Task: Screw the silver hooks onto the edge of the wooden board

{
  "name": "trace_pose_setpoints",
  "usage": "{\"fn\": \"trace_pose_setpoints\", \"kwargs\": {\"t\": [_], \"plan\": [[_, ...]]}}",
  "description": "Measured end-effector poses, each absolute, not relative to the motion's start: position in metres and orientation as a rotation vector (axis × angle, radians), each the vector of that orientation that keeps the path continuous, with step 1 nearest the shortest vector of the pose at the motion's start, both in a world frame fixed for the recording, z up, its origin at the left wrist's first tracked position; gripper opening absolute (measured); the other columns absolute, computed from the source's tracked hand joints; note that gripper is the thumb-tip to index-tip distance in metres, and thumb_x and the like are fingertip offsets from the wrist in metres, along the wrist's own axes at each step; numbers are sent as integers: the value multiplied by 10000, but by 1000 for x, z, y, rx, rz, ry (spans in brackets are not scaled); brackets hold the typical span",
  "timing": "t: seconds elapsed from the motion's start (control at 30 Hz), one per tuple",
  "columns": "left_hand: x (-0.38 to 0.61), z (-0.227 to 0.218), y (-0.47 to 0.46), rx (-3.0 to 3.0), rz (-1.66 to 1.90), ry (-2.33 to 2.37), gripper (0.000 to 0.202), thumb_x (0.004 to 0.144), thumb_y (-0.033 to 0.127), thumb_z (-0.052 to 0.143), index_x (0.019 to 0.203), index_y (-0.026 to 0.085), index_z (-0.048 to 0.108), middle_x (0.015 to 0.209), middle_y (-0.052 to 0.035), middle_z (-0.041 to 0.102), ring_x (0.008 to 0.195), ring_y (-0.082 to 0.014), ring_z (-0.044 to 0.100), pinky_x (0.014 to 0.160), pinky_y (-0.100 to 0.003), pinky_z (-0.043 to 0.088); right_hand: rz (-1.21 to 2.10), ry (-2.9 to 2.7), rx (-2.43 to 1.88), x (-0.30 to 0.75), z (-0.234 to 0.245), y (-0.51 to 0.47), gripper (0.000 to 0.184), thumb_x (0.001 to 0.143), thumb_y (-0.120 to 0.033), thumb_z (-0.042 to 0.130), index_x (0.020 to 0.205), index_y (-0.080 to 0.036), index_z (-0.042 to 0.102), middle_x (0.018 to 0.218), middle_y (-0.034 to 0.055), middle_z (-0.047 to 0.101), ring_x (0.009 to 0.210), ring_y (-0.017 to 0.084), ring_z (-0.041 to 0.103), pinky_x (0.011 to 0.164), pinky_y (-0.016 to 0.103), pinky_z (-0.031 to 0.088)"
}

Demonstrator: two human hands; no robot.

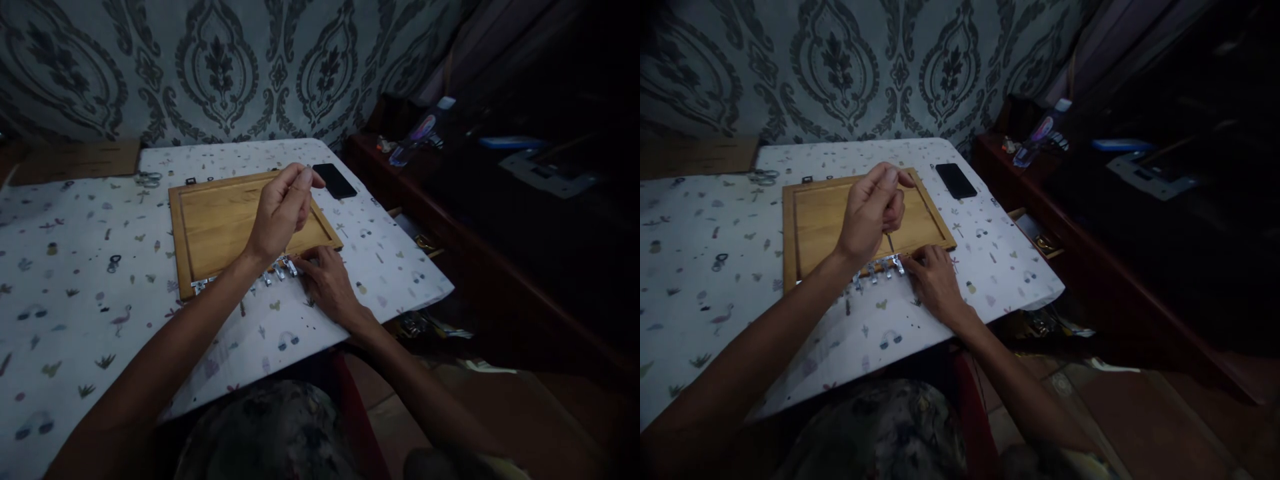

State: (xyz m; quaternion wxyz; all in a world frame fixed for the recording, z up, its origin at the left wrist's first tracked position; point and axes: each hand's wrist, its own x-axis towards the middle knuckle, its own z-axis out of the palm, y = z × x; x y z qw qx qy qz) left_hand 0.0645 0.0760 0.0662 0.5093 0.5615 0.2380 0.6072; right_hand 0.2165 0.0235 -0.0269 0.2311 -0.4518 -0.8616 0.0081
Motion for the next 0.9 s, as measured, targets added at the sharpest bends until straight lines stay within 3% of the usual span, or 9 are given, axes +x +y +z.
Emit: {"fn": "trace_pose_setpoints", "kwargs": {"t": [0.27, 0.5, 0.73, 0.9], "plan": [[69, 59, 75, 1334, 1460, 560, 289, 1002, 430, 508, 826, 206, 552, 527, 87, 312, 409, -49, 272, 390, -179, 233, -5, -2375, -1227, 218, -30, 25, 394, 925, -110, 534, 1253, -247, 705, 1052, 128, 621, 964, 266, 506, 806, 401, 403], [69, 57, 74, 1334, 1436, 560, 309, 970, 484, 552, 829, 209, 548, 524, 92, 289, 412, -53, 253, 394, -197, 217, 5, -2374, -1226, 218, -28, 24, 394, 928, -121, 542, 1260, -267, 698, 1051, 115, 622, 961, 261, 501, 805, 393, 397], [68, 64, 71, 1342, 1316, 579, 200, 1012, 270, 465, 829, 205, 514, 546, 83, 331, 415, -56, 248, 403, -199, 205, 26, -2365, -1229, 217, -28, 25, 403, 920, -109, 531, 1249, -263, 706, 1050, 118, 624, 971, 268, 498, 818, 402, 397], [66, 70, 70, 1468, 1218, 635, 165, 1016, 264, 473, 868, 198, 503, 604, 64, 416, 500, -69, 393, 487, -191, 344, 33, -2359, -1232, 217, -29, 25, 384, 917, -111, 538, 1227, -246, 719, 1052, 123, 625, 971, 270, 491, 822, 407, 396]]}}
